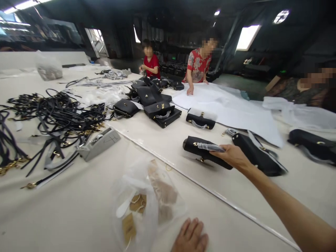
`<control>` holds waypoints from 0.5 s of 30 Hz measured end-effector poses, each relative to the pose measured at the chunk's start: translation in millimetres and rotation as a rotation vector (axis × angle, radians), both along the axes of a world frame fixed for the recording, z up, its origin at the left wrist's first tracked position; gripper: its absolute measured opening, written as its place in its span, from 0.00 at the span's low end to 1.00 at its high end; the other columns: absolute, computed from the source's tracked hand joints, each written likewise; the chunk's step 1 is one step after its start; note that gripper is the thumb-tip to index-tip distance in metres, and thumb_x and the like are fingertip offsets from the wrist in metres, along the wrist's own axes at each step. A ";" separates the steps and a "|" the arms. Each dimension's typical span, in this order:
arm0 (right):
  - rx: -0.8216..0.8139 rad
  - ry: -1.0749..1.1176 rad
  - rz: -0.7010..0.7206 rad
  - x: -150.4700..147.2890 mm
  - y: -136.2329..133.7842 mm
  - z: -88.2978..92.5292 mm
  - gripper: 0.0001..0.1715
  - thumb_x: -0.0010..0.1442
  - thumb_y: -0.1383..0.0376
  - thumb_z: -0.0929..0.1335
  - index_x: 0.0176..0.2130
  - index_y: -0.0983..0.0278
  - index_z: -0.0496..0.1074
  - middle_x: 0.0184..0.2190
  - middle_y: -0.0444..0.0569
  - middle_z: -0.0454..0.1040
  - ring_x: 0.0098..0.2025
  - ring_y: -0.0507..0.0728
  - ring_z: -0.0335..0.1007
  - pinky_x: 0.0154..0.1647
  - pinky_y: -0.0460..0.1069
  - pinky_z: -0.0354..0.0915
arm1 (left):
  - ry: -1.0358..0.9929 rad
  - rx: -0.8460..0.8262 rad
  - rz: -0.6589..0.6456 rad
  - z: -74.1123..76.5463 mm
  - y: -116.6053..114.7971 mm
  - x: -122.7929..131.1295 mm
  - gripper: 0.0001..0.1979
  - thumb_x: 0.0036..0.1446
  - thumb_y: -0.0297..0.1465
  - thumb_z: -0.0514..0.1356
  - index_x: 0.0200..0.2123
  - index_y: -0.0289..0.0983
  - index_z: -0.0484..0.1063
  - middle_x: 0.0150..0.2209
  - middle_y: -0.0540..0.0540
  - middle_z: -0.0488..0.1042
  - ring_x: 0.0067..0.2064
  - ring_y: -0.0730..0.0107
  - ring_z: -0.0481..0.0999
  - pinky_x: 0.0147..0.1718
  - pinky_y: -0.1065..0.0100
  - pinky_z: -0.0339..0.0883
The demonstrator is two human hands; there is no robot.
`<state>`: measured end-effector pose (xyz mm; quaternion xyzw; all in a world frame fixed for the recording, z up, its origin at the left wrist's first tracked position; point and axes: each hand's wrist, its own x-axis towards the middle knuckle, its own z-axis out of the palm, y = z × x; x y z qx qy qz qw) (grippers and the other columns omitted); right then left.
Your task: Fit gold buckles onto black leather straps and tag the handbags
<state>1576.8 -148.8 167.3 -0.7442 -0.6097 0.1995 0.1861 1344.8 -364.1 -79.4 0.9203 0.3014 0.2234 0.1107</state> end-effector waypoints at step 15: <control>-0.100 0.224 -0.755 -107.6 -344.7 24.5 0.30 0.47 0.39 0.71 0.20 0.62 0.71 0.14 0.43 0.65 0.19 0.54 0.60 0.19 0.49 0.57 | 0.245 -0.673 -0.235 147.6 -18.8 -123.7 0.13 0.64 0.30 0.56 0.51 0.39 0.72 0.49 0.43 0.75 0.51 0.60 0.74 0.50 0.63 0.67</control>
